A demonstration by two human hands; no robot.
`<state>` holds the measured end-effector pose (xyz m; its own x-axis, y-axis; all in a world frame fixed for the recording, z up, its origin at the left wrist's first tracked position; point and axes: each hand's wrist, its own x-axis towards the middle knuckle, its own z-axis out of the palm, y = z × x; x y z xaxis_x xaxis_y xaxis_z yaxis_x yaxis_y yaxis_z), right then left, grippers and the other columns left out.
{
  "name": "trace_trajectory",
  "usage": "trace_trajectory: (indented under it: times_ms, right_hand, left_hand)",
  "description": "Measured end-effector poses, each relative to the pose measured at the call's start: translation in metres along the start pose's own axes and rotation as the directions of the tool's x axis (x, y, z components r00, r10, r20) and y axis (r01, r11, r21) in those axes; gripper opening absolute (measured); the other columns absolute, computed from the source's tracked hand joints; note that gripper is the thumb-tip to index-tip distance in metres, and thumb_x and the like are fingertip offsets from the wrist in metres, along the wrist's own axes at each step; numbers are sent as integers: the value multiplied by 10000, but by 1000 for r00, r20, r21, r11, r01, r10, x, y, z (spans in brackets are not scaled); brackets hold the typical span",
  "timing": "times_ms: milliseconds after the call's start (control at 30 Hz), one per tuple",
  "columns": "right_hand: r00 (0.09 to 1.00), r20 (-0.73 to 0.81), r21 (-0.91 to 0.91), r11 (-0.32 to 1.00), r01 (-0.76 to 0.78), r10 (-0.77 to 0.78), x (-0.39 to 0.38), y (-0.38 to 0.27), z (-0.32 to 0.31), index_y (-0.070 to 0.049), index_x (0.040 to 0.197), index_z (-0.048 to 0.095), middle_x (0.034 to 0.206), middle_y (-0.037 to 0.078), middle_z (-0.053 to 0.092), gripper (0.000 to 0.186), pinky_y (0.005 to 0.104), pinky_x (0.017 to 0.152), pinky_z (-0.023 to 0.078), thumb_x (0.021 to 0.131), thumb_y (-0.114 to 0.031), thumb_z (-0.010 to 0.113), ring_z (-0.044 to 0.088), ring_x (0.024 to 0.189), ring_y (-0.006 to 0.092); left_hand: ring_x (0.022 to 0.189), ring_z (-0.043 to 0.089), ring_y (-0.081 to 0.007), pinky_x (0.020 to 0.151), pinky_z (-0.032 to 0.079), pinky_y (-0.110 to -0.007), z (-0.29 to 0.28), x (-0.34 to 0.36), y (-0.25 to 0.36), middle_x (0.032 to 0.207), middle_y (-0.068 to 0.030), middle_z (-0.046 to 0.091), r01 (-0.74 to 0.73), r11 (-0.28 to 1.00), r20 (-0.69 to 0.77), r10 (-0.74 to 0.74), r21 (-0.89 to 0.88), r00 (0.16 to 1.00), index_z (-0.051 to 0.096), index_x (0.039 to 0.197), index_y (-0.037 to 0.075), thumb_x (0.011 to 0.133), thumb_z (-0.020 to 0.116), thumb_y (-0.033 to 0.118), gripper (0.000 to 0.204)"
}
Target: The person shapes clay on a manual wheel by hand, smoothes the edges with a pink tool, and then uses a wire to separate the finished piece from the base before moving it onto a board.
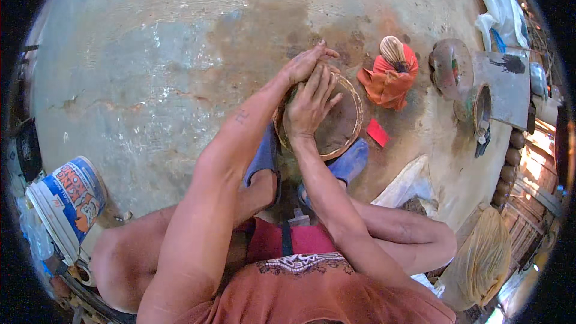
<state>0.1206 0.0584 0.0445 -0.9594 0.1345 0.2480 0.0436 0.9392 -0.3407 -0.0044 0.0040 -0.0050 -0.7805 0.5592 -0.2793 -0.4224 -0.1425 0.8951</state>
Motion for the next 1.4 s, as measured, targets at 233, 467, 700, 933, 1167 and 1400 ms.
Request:
trace_trajectory:
  times_ms: [233, 467, 700, 933, 1167, 1400]
  right_hand:
    - [983, 142, 155, 978, -136, 115, -1, -8, -12, -31, 1580, 385, 1597, 230, 413, 557, 732, 1171, 201, 1062, -228, 443, 316, 1514, 467]
    - [995, -21, -128, 987, 96, -100, 1, 9, 1, -106, 1617, 345, 1628, 203, 367, 688, 705, 1183, 224, 952, -136, 518, 330, 1501, 479]
    - [933, -55, -102, 932, 349, -356, 92, 72, -121, 23, 1563, 369, 1591, 215, 407, 703, 577, 1173, 329, 909, -109, 589, 417, 1430, 419]
    - [786, 520, -428, 694, 579, -335, 175, 204, -370, -111, 1404, 578, 1224, 183, 667, 547, 502, 903, 556, 868, -148, 680, 655, 1123, 374]
    - [773, 632, -282, 912, 297, -57, 24, 317, -270, -78, 1468, 531, 1423, 211, 589, 556, 497, 1099, 465, 960, -262, 663, 545, 1334, 391]
    - [948, 318, -278, 958, 74, 19, -85, 299, -113, -105, 1550, 442, 1620, 89, 387, 585, 615, 1154, 387, 1021, -318, 572, 354, 1500, 343]
  left_hand:
    - [1265, 608, -296, 1127, 437, -453, -2, -16, -3, 1366, -211, 662, 123, 957, 168, -80, -263, 983, 578, 1472, 94, 1046, 177, 744, 875]
    - [1243, 578, -250, 1166, 370, -408, 3, 2, -17, 1331, -156, 678, 107, 950, 149, -65, -294, 987, 595, 1477, 109, 1028, 215, 776, 889]
    - [1362, 543, -182, 1217, 310, -385, 10, -7, 8, 1474, -112, 619, 123, 990, 92, -128, 63, 987, 523, 1537, 127, 1060, 262, 701, 791]
    - [1372, 558, -337, 1169, 422, -434, -91, -47, 120, 1503, -165, 579, -11, 244, 52, -162, 970, 985, 533, 1518, 116, 1011, 559, 563, 676]
    - [1271, 630, -369, 1097, 482, -470, -118, -178, 279, 1379, -211, 655, 138, -366, -260, -309, 920, 915, 607, 1437, 90, 946, 678, 507, 648]
    - [1343, 577, -382, 1144, 448, -476, -37, -282, 282, 1456, -208, 599, 185, 55, -178, -108, 981, 978, 530, 1512, 102, 965, 735, 329, 626]
